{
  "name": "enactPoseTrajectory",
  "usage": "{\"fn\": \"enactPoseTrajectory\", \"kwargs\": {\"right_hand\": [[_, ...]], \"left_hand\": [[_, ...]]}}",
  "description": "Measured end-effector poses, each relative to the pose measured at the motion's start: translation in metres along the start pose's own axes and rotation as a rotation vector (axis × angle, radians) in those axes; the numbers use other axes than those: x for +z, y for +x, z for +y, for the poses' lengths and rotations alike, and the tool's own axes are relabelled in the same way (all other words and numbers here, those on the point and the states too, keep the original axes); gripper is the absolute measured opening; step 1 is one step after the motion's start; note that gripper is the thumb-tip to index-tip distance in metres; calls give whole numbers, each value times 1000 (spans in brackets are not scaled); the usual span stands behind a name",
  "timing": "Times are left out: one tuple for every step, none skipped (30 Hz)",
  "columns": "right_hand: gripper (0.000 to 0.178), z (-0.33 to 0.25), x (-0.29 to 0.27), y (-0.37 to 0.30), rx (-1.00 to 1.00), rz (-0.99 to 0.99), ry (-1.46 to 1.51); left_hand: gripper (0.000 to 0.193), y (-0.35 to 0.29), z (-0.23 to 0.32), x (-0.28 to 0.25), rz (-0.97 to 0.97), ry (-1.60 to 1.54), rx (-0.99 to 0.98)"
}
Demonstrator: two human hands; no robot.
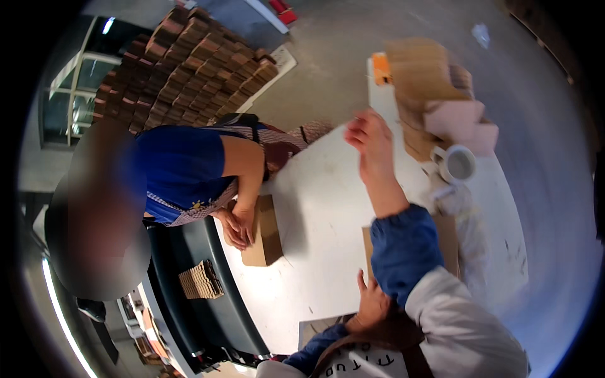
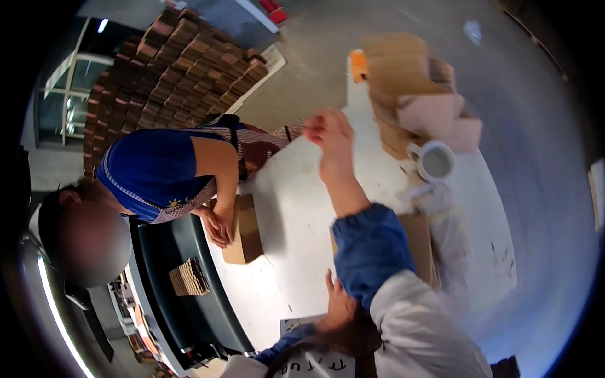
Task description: The person gathers stacks of flat corrugated cardboard pieces, places them into a strapping machine, and secures them with pink plastic bands. The person then removes the bundles and stacks them on a nearby table.
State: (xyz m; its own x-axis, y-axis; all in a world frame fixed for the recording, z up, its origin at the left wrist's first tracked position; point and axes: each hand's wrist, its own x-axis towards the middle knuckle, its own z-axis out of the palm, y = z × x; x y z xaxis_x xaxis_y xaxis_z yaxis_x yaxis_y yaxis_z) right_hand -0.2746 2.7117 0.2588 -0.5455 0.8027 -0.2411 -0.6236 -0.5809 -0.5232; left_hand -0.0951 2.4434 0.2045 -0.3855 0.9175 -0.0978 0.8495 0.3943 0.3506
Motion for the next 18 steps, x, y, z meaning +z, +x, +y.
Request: {"fn": "enactPoseTrajectory", "kwargs": {"right_hand": [[24, -14, 11, -7, 29, -108, -22], [25, -33, 12, -9, 60, -178, -59], [26, -51, 9, -18, 64, -278, -135], [23, -83, 5, -27, -3, -317, -170], [26, -117, -8, -34, -104, -385, -291], [27, -150, -34, -34, -173, -330, -430], [28, -184, -61, -35, -233, -282, -559], [29, -209, -100, -37, -251, -202, -648], [30, -225, -144, -44, -267, -123, -734], [31, -228, -185, -64, -200, -42, -818], [32, -228, -224, -83, -132, 30, -901], [34, -218, -258, -107, -43, 28, -994], [37, -200, -282, -134, 55, 20, -1088], [39, -176, -298, -160, 106, 17, -1051], [41, -152, -310, -182, 162, 6, -1011], [43, -130, -320, -193, 214, 42, -1008], [44, -118, -324, -199, 261, 84, -1004], [46, -117, -318, -198, 255, 83, -1092]], "left_hand": [[61, 15, 15, -28, -49, 10, -9], [64, 27, 21, -37, -69, 49, -2], [67, 29, 32, -40, -77, 87, -17], [68, 41, 42, -49, -78, 125, -26], [70, 46, 52, -59, -68, 169, -49], [71, 51, 63, -66, -61, 181, -24], [72, 56, 71, -73, -49, 202, -8], [75, 58, 79, -81, -47, 241, 42], [78, 58, 84, -87, -42, 282, 92], [75, 55, 87, -96, -84, 223, 95], [73, 52, 90, -98, -100, 203, 105], [70, 49, 90, -100, -118, 189, 115], [68, 46, 91, -102, -135, 172, 119], [66, 46, 96, -108, -169, 150, 90], [66, 42, 94, -109, -168, 136, 80], [66, 39, 91, -106, -169, 120, 73], [67, 39, 89, -105, -170, 103, 72], [69, 41, 87, -103, -181, 82, 69]]}}
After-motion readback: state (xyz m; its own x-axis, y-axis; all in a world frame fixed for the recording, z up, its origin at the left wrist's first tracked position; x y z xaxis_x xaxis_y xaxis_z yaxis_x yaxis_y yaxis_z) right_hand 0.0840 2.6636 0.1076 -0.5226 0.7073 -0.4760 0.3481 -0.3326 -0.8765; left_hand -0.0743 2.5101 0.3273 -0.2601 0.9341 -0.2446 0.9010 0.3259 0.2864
